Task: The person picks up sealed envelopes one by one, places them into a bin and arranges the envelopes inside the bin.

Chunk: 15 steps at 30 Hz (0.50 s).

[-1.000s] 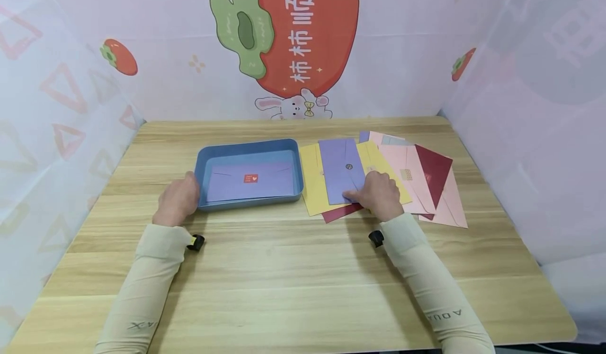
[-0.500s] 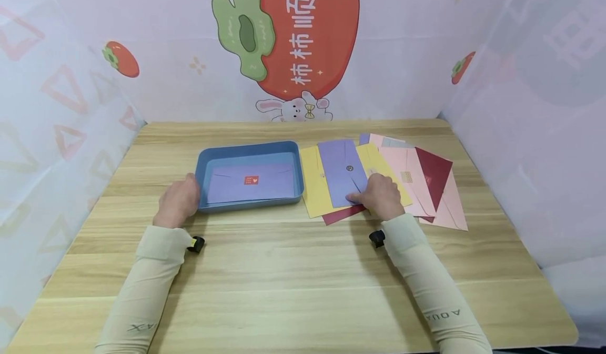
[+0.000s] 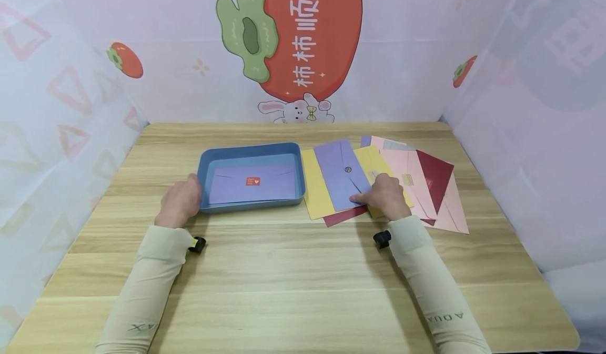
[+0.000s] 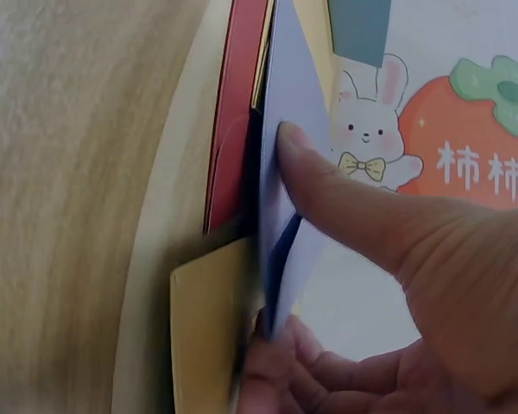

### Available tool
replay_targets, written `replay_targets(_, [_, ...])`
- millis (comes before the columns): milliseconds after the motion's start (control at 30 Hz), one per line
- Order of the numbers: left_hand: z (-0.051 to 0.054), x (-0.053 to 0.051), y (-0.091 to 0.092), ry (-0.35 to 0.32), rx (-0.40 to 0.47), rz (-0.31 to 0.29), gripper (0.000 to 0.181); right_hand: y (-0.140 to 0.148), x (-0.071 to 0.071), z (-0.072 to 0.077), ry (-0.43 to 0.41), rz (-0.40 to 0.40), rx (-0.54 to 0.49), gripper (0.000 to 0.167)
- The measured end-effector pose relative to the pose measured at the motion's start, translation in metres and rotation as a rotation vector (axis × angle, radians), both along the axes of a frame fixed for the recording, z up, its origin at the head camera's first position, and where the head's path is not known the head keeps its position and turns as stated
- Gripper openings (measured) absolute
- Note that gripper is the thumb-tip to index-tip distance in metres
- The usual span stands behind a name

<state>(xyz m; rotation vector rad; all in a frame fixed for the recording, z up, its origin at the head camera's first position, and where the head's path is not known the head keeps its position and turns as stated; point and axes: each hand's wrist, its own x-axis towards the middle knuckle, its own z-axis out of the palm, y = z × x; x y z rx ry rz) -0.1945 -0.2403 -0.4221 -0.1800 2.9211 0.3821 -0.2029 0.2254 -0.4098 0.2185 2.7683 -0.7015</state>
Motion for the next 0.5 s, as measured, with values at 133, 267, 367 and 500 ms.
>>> replay_targets(133, [-0.001,0.000,0.001,0.000,-0.002,-0.003,0.037,0.008,-0.001,-0.001,0.009,0.001,-0.066,0.047])
replay_targets(267, [-0.001,0.000,0.001,0.003,-0.005,0.004,0.034,0.014,-0.001,0.003,0.024,-0.017,-0.161,0.044])
replay_targets(367, [-0.001,0.000,0.001,0.006,-0.005,0.009,0.033,0.016,-0.001,0.006,0.029,-0.038,-0.222,0.051])
replay_targets(500, [-0.002,0.000,0.002,0.008,-0.002,0.011,0.033,0.019,-0.001,0.009,0.059,-0.063,-0.319,0.052])
